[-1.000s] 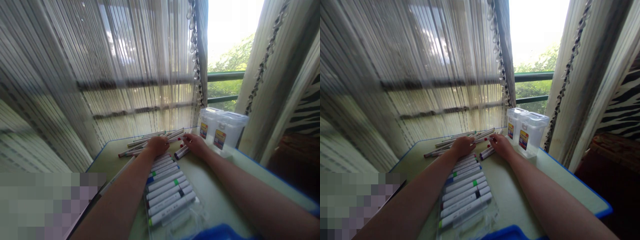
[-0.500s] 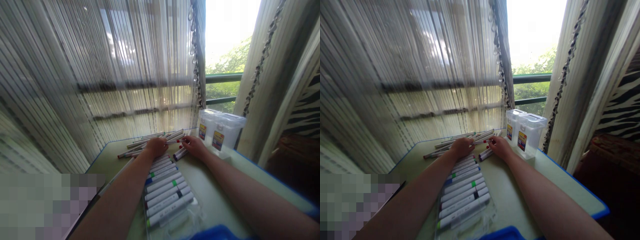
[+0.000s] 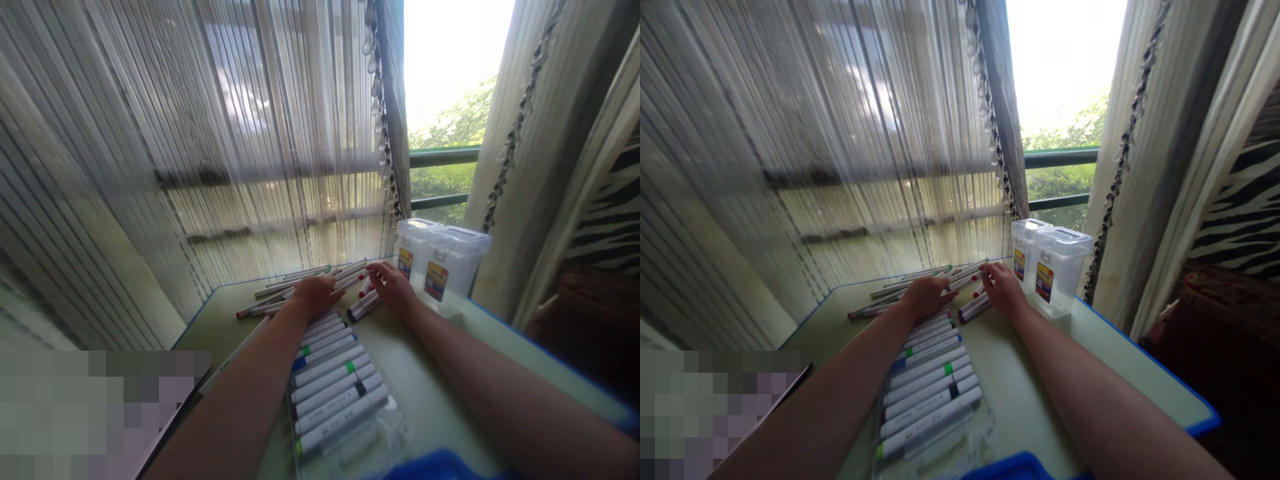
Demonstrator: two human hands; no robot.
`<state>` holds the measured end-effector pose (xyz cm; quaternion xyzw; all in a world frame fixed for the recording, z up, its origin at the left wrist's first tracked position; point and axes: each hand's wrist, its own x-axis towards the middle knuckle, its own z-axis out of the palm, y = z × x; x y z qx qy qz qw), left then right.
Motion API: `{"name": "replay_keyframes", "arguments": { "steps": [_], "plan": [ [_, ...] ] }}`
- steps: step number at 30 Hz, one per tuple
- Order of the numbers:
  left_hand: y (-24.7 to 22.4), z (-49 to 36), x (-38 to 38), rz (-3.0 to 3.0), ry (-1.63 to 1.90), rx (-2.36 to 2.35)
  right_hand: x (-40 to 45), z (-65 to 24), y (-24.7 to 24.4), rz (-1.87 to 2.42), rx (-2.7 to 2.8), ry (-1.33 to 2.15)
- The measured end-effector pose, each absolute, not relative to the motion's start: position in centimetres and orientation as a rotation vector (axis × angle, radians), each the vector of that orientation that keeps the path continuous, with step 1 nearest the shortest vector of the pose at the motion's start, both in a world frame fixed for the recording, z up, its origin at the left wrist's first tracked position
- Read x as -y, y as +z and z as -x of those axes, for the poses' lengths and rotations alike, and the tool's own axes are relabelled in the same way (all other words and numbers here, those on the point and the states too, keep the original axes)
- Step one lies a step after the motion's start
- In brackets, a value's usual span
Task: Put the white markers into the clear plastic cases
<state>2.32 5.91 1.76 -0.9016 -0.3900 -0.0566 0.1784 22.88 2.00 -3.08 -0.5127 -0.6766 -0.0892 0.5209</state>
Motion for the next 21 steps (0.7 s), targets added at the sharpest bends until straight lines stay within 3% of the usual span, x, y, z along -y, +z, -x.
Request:
{"name": "replay_keyframes", "arguments": {
  "steps": [8, 21],
  "plan": [
    [1.6, -2.2, -6.0, 2.543, -0.177, 1.069, -2.4, -23.1, -3.6, 1.262, 1.634, -0.173],
    [1.1, -2.0, -6.3, 2.566, -0.343, 0.892, 1.5, -19.7, -0.3, 1.053, 2.047, -0.442]
  ]
}}
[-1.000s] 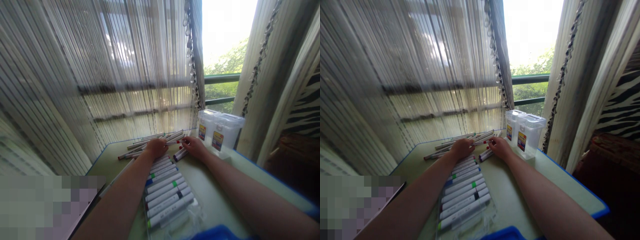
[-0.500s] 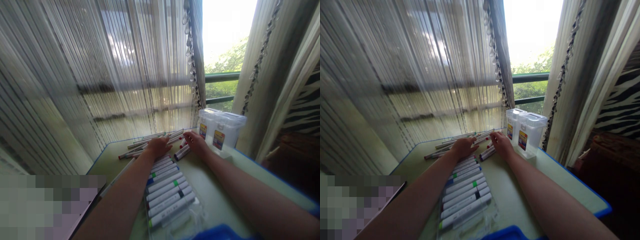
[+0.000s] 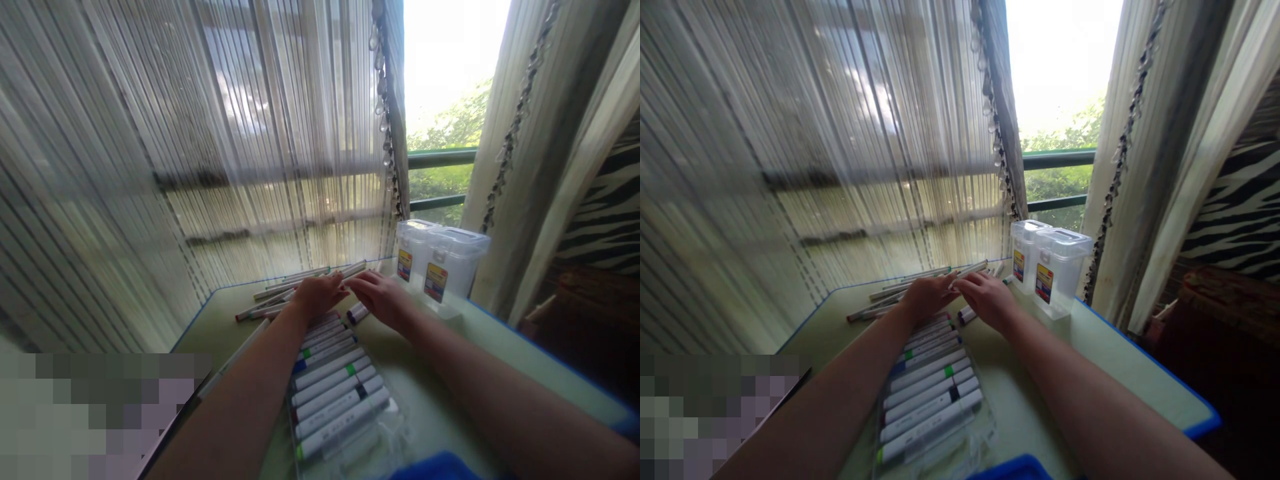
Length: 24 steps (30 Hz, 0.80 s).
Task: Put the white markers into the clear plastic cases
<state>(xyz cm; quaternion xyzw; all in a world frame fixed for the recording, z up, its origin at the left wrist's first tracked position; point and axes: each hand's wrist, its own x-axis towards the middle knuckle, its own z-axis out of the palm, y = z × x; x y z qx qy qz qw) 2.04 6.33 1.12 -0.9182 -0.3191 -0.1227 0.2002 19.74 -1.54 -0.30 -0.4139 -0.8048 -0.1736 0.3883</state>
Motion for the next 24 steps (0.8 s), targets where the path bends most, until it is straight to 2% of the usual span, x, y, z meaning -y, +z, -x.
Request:
{"name": "replay_keyframes", "arguments": {
  "steps": [13, 24],
  "plan": [
    [1.0, -2.2, -6.2, 2.541, -0.657, 0.931, -0.2, -21.1, -2.2, 1.309, 1.951, -0.281],
    [1.5, -2.4, -5.3, 2.617, -0.534, 0.593, -0.3, -20.9, -2.3, 1.270, 2.009, -0.244]
  ]
}}
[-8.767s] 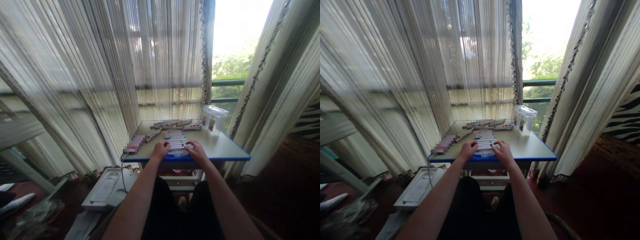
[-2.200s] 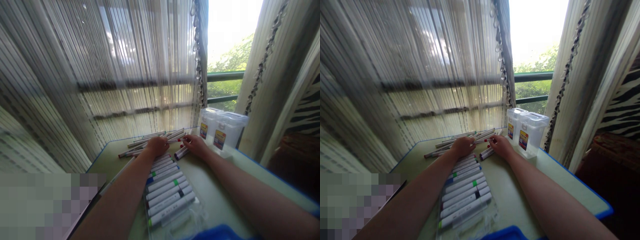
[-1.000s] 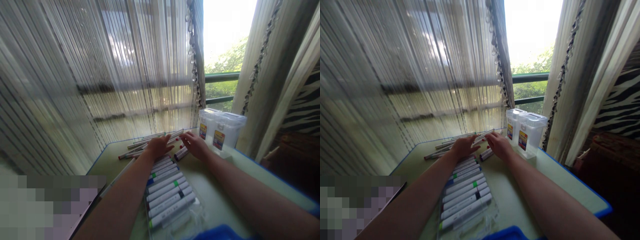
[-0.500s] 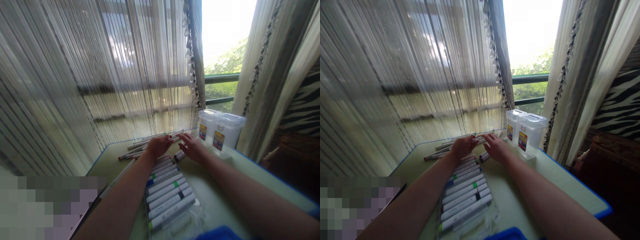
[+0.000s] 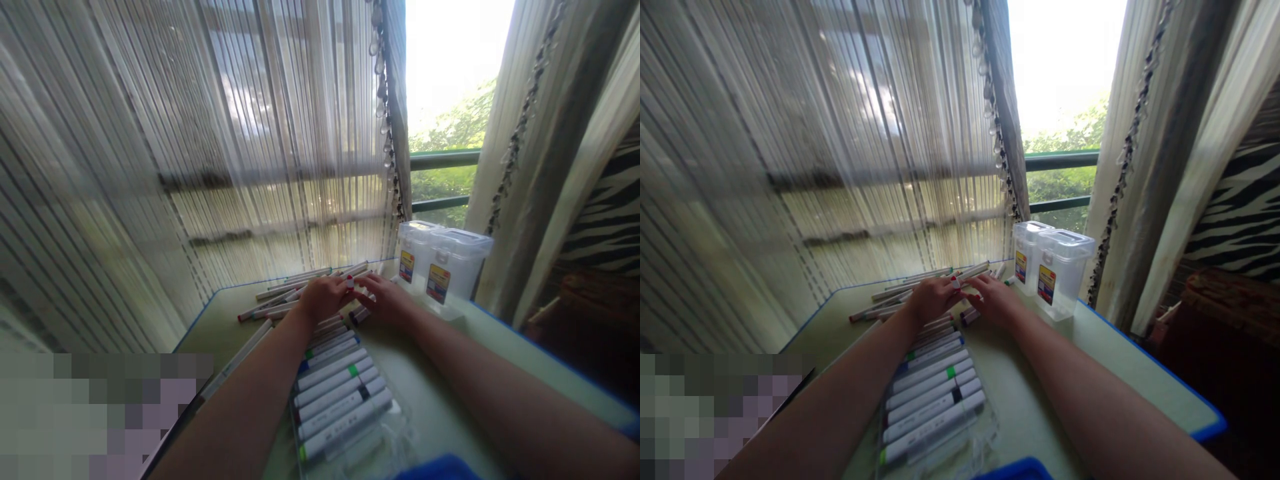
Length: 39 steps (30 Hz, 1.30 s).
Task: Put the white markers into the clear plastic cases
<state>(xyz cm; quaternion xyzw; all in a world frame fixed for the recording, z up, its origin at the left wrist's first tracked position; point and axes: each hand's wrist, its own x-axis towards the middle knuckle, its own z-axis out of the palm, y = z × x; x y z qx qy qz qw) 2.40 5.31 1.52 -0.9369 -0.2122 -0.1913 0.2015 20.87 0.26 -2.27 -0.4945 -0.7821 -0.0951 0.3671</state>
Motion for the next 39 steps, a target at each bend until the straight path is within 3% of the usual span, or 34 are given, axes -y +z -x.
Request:
{"name": "replay_keyframes", "arguments": {
  "steps": [39],
  "plan": [
    [1.1, -2.2, -5.9, 2.478, -0.629, 0.530, -0.4, -20.1, -2.9, 1.139, 2.030, -0.082]
  ]
}}
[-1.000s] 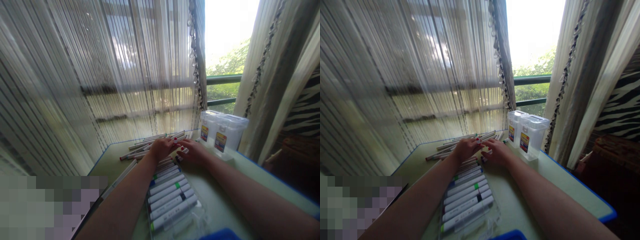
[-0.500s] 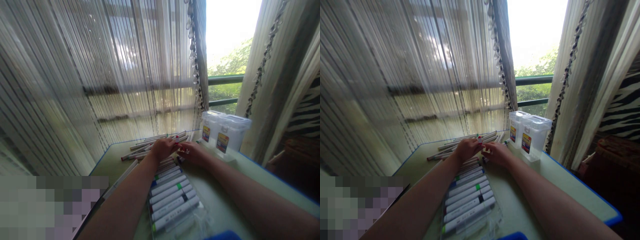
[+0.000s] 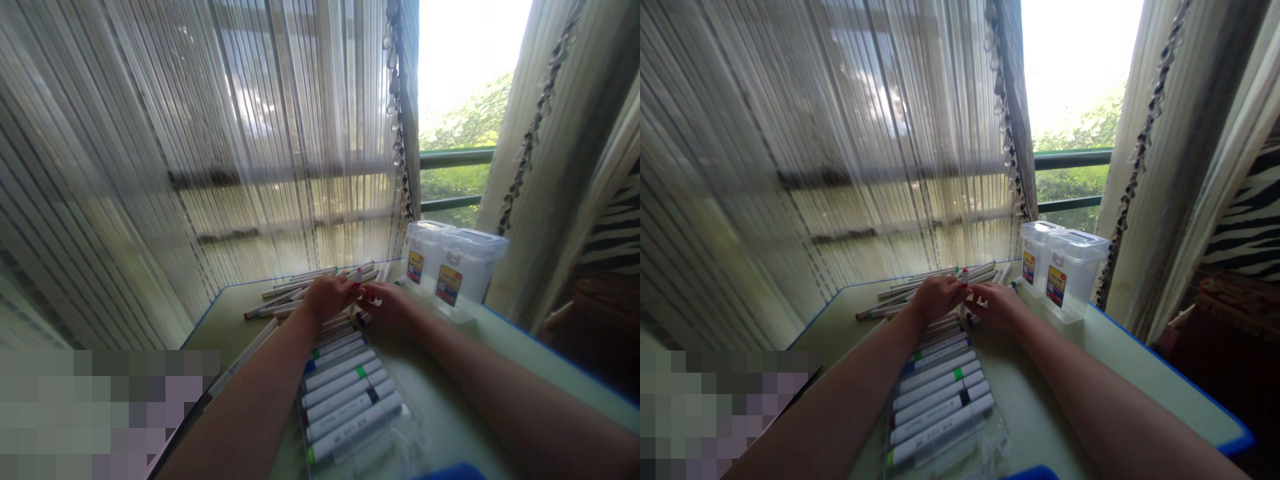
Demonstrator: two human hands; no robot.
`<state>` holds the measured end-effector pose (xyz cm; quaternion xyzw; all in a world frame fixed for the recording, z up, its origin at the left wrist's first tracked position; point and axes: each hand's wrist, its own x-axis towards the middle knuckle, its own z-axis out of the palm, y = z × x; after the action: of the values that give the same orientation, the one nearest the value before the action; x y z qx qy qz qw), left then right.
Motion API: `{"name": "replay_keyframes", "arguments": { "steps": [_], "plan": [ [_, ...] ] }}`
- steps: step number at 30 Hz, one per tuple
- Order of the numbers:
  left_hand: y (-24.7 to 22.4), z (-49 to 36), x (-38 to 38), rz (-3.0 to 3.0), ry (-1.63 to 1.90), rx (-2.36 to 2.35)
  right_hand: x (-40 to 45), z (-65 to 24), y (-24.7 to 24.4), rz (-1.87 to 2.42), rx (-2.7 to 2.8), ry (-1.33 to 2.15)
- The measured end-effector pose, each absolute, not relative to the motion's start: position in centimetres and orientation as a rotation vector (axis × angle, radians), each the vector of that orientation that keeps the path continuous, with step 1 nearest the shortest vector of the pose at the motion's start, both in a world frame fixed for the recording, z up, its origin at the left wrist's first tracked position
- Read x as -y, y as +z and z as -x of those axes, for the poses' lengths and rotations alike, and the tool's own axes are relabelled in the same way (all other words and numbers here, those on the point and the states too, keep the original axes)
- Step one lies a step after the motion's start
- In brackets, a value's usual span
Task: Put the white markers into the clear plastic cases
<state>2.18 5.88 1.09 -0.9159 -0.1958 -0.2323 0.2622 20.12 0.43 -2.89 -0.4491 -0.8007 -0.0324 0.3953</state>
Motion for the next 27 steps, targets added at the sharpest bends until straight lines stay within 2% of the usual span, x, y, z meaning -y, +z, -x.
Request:
{"name": "replay_keyframes", "arguments": {
  "steps": [16, 27],
  "plan": [
    [1.32, -2.15, -5.68, 2.494, -0.551, 0.576, -0.04, -19.28, -2.68, 1.192, 2.002, 0.080],
    [1.34, -2.17, -5.56, 2.514, -0.517, 0.652, -0.27, -19.22, -3.06, 1.224, 2.000, 0.054]
  ]
}}
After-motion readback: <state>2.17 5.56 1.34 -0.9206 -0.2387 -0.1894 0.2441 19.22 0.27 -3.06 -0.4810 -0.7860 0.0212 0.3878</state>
